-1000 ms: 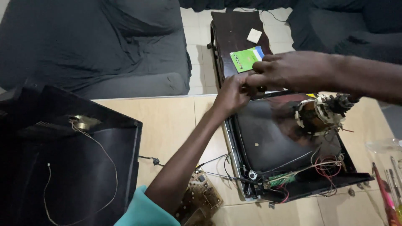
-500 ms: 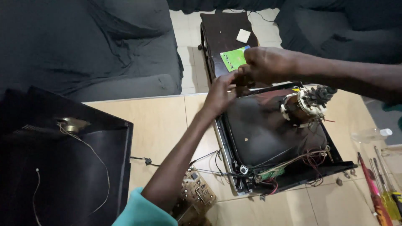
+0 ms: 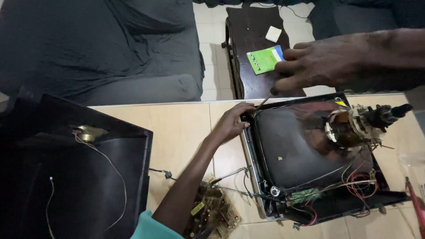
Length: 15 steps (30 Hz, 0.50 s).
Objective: The person is disassembling an old CRT television, using a screwdriver to remove screws from the internal frame and handling the electronic components.
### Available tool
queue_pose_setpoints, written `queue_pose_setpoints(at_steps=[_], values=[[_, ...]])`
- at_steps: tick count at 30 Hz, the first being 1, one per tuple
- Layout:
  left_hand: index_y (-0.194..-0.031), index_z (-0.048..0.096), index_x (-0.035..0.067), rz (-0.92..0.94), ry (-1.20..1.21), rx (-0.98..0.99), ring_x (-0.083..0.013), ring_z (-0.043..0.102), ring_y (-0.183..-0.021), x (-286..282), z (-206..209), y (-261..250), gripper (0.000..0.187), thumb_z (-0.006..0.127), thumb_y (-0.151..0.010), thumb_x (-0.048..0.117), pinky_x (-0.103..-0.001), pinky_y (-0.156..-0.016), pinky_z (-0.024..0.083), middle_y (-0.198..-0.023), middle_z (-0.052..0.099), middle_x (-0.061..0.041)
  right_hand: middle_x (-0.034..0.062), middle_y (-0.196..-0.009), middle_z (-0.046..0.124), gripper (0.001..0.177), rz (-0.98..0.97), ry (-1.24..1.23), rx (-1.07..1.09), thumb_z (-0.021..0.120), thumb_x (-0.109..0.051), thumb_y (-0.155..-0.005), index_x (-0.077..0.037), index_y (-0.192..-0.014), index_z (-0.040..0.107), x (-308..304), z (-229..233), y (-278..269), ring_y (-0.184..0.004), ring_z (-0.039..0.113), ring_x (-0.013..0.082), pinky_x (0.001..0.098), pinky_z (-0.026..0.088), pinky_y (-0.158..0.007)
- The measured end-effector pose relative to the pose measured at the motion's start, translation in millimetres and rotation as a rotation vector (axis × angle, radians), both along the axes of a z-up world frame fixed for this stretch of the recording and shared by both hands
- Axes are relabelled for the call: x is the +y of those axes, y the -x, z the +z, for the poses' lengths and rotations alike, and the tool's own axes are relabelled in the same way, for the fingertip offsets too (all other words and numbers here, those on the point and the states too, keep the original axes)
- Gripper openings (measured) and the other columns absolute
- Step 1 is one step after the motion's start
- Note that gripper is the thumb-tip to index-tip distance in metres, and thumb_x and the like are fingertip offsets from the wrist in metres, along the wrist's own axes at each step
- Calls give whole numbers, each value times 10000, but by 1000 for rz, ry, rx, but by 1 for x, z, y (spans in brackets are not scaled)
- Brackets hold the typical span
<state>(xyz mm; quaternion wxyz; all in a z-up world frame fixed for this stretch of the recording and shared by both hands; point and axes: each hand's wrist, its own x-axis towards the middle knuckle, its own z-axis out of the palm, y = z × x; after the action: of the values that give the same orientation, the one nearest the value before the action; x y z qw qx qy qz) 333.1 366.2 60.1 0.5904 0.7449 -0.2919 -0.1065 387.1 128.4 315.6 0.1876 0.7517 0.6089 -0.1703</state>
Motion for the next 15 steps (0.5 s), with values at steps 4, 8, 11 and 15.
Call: queue_pose_setpoints(at_steps=[4,8,11,15], values=[[-1429,586,112,-81,155,129,-217,440,-1255,-13,46,-2,453,601,-977,150,-416,-986,417,-1502,559,-142,148,-1446,442,896,274,0,-183,770,-179,-708,-216,-1510,371,8,-8,2,-1120,503,332,455,507,-895],[-792,553,54,-97,303,-20,-80,399,-768,-32,58,-18,146,467,-794,-63,-299,-602,303,-808,476,45,64,-1303,515,835,250,-129,-167,789,-156,-697,-200,-1459,451,29,-2,20,-1103,502,295,426,488,-916],[-917,759,52,-87,348,-128,-173,764,-886,-32,63,-17,274,560,-794,-90,-315,-818,636,-900,789,-65,66,-1102,507,621,-14,-48,-175,676,-88,-852,-187,-1398,397,44,11,36,-884,536,262,429,527,-756],[-1133,711,113,3,269,-97,-216,733,-1048,-28,70,-20,219,593,-951,78,-356,-833,566,-1105,784,-71,180,-903,706,626,-1117,116,24,456,-637,-998,-146,-1356,307,75,25,45,-742,667,342,499,547,-715]])
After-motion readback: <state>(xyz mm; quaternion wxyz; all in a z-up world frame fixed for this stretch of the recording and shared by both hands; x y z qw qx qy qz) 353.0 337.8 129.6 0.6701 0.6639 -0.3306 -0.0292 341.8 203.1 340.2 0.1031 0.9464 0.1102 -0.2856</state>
